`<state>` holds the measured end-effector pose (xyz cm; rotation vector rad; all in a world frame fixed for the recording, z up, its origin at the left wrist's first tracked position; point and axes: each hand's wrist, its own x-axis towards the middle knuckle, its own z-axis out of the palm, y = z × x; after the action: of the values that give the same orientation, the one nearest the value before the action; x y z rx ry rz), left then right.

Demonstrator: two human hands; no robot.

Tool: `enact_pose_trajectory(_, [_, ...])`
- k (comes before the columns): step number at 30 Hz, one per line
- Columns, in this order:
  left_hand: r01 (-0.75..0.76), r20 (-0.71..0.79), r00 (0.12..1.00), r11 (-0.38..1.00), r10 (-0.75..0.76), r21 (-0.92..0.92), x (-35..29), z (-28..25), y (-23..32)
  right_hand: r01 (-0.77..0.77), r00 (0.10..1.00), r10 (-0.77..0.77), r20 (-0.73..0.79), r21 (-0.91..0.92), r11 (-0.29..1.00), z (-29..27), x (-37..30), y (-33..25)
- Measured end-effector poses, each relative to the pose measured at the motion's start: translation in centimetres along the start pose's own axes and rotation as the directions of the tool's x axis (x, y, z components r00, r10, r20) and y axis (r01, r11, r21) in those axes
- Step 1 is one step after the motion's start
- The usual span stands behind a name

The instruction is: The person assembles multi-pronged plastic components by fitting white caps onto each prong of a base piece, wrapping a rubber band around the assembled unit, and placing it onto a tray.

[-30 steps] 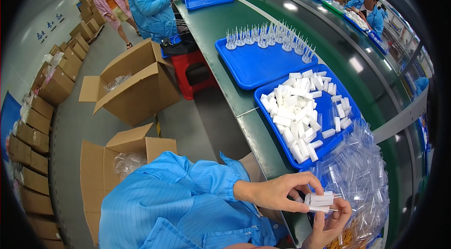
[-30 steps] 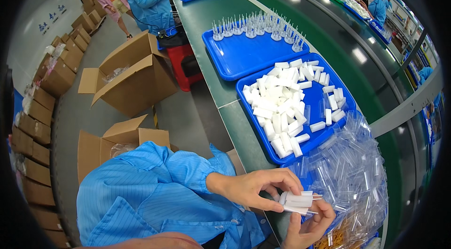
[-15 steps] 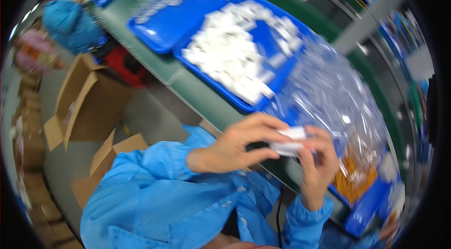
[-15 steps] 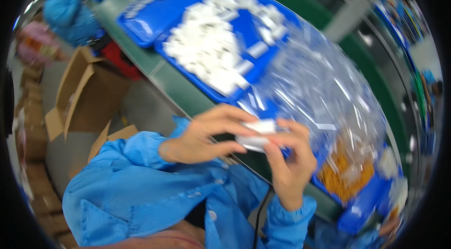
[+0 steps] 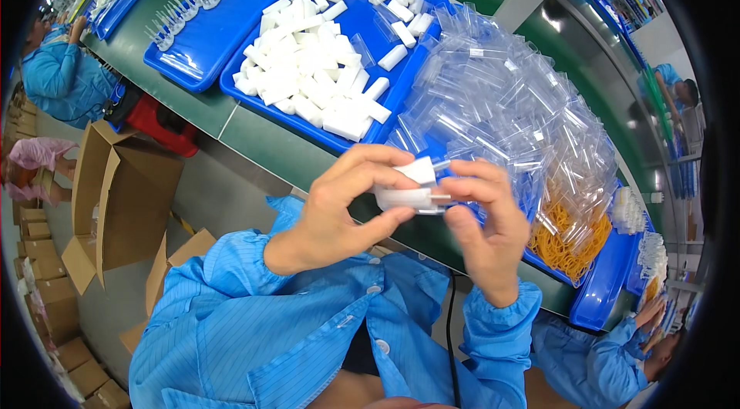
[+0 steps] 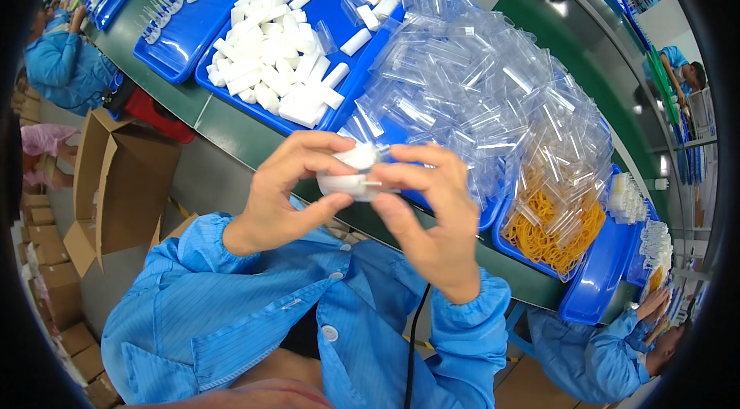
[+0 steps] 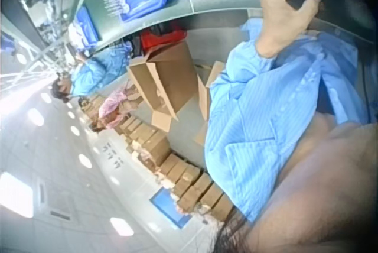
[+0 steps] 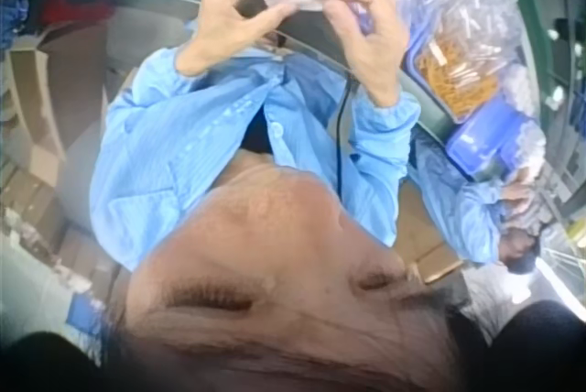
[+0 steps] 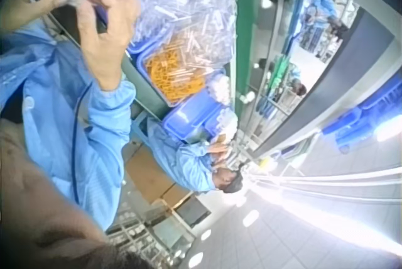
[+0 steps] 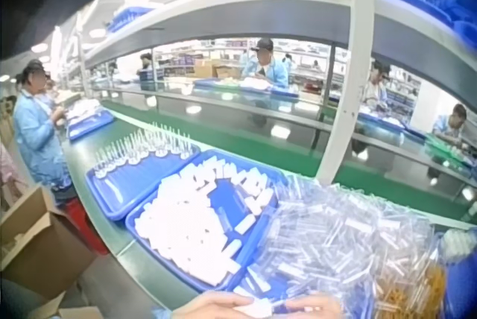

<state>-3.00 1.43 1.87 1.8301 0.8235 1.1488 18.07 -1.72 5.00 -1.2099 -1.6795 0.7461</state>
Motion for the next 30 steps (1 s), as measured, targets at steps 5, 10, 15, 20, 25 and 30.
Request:
enact_pose_trajectory(5, [0.106, -0.071, 0.991, 0.984, -0.117, -0.142, -0.2, -0.7, -0.9, 0.037, 0.970, -0.123, -0.211, -0.371, 0.928, -2.5, 0.8, 0.1])
enact_pose_trajectory(10, [0.130, -0.083, 0.986, 0.983, -0.142, -0.131, 0.1, -0.7, -1.2, 0.230, 0.965, -0.237, 0.114, -0.802, 0.552, -2.0, 1.1, 0.8])
enact_pose_trajectory(15, [0.111, -0.159, 0.978, 0.982, -0.135, -0.151, 0.0, -1.1, -2.0, 0.293, 0.950, -0.274, 0.151, -0.739, 0.607, -0.6, 2.5, 0.7])
enact_pose_trajectory(20, [-0.013, -0.417, 0.904, 0.971, -0.090, -0.237, -1.5, -1.3, -2.7, 0.443, 0.894, -0.381, 0.236, -0.590, 0.675, 3.0, 4.9, 0.5])
enact_pose_trajectory(25, [0.026, -0.327, 0.936, 0.948, -0.134, -0.316, -1.0, 0.2, -3.8, 0.387, 0.920, -0.186, 0.345, -0.726, 0.569, 2.7, 2.5, 1.9])
enact_pose_trajectory(30, [0.006, -0.375, 0.920, 0.960, -0.116, -0.281, -1.6, 0.0, -3.3, 0.392, 0.900, -0.110, 0.422, -0.675, 0.625, 2.6, 3.2, -1.0])
